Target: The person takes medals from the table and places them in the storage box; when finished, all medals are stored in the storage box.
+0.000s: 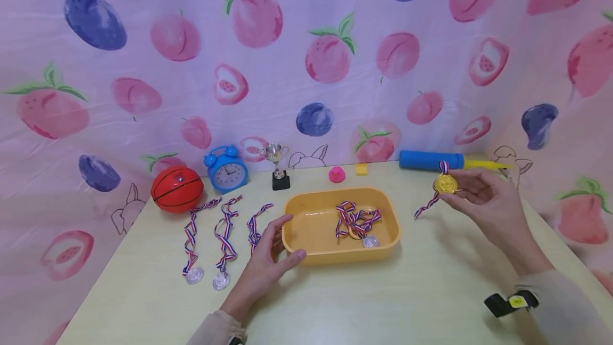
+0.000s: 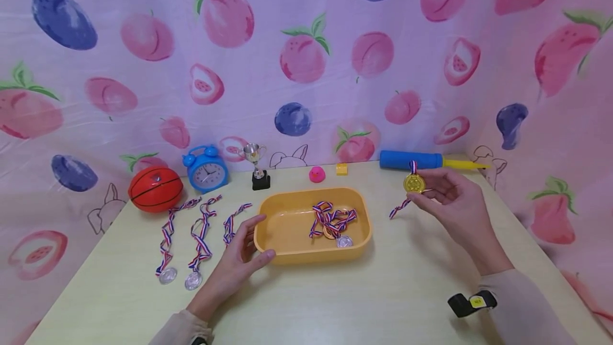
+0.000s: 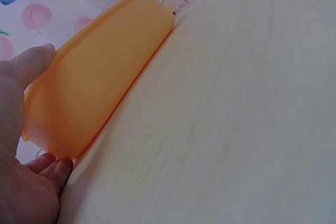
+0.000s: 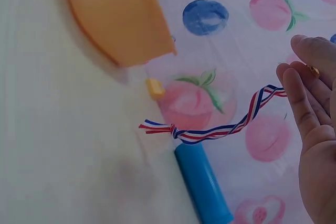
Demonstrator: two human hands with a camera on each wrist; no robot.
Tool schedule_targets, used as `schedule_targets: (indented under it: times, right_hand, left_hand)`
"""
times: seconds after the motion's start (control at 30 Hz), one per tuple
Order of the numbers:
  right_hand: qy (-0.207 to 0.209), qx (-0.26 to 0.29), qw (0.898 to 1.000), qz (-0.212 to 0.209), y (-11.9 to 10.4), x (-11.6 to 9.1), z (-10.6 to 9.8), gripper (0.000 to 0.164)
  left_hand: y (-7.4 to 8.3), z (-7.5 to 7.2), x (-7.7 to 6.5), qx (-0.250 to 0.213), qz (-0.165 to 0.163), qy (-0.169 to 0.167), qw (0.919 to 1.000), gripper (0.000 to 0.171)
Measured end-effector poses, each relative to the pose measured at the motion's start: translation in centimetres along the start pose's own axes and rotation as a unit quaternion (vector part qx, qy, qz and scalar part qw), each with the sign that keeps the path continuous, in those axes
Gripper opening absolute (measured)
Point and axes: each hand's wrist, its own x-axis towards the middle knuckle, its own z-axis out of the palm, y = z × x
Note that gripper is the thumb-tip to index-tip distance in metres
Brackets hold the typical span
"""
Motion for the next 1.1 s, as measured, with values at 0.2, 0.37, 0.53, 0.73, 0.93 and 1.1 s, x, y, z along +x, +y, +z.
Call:
schedule_targets:
  times: [0.2,0.37,0.53,0.73,0.93,1.1]
  right_hand:
    - [0.004,0.029,0.999,-0.041,-2.2,1.7,1.0,0.051]
    - [0.006,0.043,0.997,-0.070,-4.1,2.9,2.0,0.051]
    - [-0.003,0.070,0.992,-0.109,-6.1,4.1,3.2,0.051]
    - [-0.032,0.114,0.983,-0.141,-7.8,5.1,4.7,0.053]
    - [-0.061,0.174,0.972,-0.146,-8.7,5.6,6.3,0.049]
    - [-0.076,0.179,0.969,-0.152,-9.1,5.9,7.5,0.045]
  left_hand:
    - [0.0,0.0,0.0,0.002,0.000,-0.001,1.0000,0.082]
    - [-0.1,0.0,0.0,0.001,0.003,-0.001,1.0000,0.082]
    - [-0.2,0.0,0.0,-0.001,0.003,0.001,1.0000,0.080]
    - [-0.3,0.0,0.1,-0.001,0.005,0.000,1.0000,0.081]
    - [-0.3,0.1,0.1,-0.009,0.007,-0.001,0.9999,0.081]
    - [-0.2,0.0,0.1,-0.011,0.004,0.001,0.9999,0.080]
